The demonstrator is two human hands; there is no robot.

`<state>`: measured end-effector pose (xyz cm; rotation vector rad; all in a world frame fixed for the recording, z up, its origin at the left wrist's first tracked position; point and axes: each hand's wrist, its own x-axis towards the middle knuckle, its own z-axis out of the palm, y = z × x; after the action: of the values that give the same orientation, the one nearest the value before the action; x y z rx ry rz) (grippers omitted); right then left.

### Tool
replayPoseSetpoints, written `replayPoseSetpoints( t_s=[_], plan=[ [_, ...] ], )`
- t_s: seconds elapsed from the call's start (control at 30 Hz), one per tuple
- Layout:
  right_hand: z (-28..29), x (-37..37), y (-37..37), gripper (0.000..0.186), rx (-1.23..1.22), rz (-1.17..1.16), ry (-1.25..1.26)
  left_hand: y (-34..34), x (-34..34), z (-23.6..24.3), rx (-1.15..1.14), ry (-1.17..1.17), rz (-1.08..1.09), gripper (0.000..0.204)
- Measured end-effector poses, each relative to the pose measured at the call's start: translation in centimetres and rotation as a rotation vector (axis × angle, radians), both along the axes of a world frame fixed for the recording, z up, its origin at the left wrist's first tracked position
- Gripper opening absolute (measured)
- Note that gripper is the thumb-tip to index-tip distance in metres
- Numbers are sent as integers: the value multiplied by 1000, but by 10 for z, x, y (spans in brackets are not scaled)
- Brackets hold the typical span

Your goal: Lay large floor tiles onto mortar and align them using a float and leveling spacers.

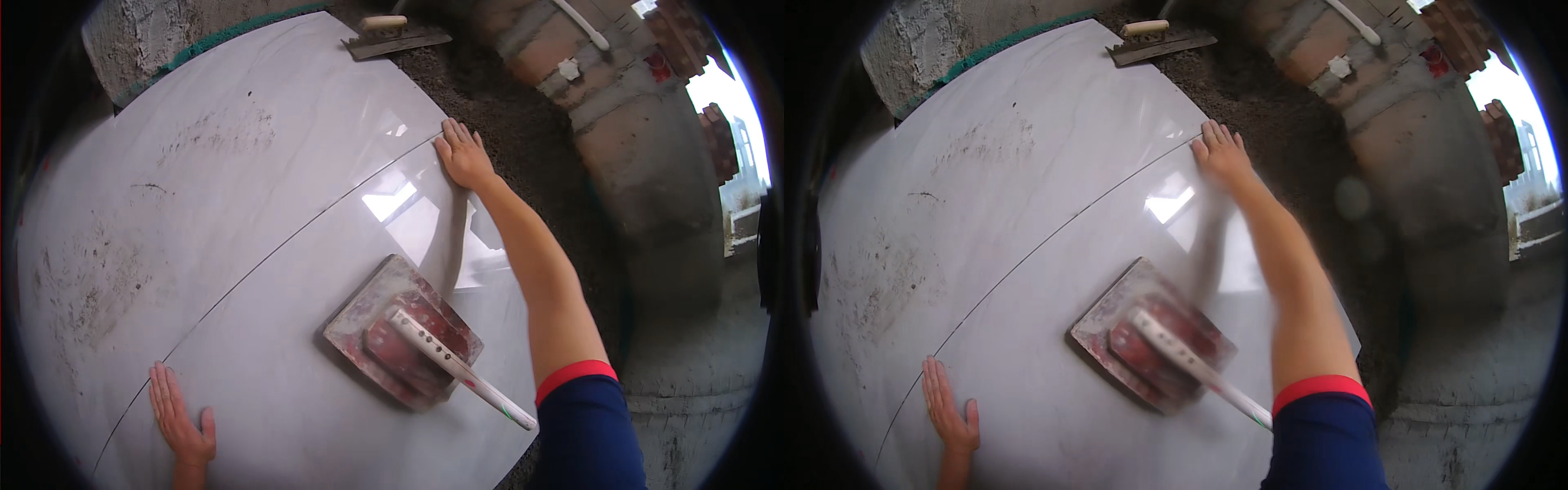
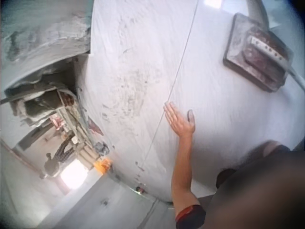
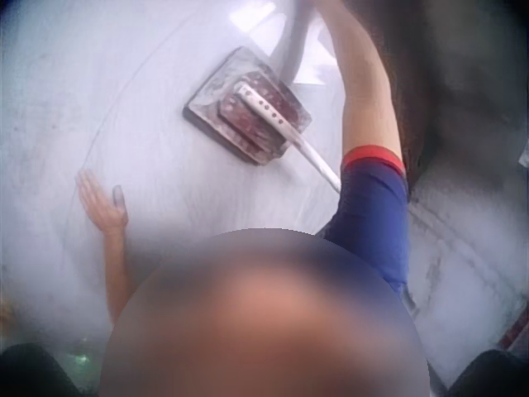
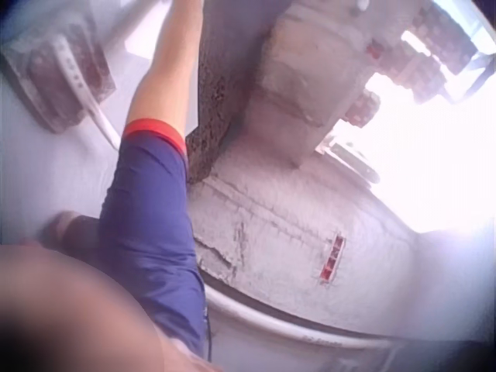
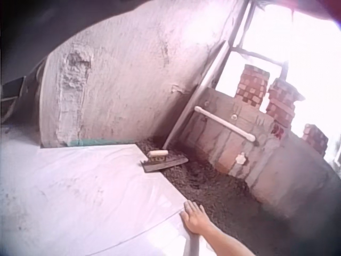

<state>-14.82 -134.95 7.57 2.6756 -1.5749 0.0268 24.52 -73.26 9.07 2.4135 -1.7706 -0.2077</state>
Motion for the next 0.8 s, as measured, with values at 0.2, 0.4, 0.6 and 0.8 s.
replayPoseSetpoints(
  t_s=[0.2,0.4,0.6,0.8],
  plan=[
    [13,-7,0,69,15,15,103,-1,0,-3,-16,14,-11,83],
    [26,43,119,56,236,102,-35,4,0,8,-40,34,20,81],
    [8,77,131,64,68,355,-195,-1,-3,-4,-100,62,16,88],
    [84,0,222,50,713,86,-226,11,2,3,-85,56,65,89]
  ],
)
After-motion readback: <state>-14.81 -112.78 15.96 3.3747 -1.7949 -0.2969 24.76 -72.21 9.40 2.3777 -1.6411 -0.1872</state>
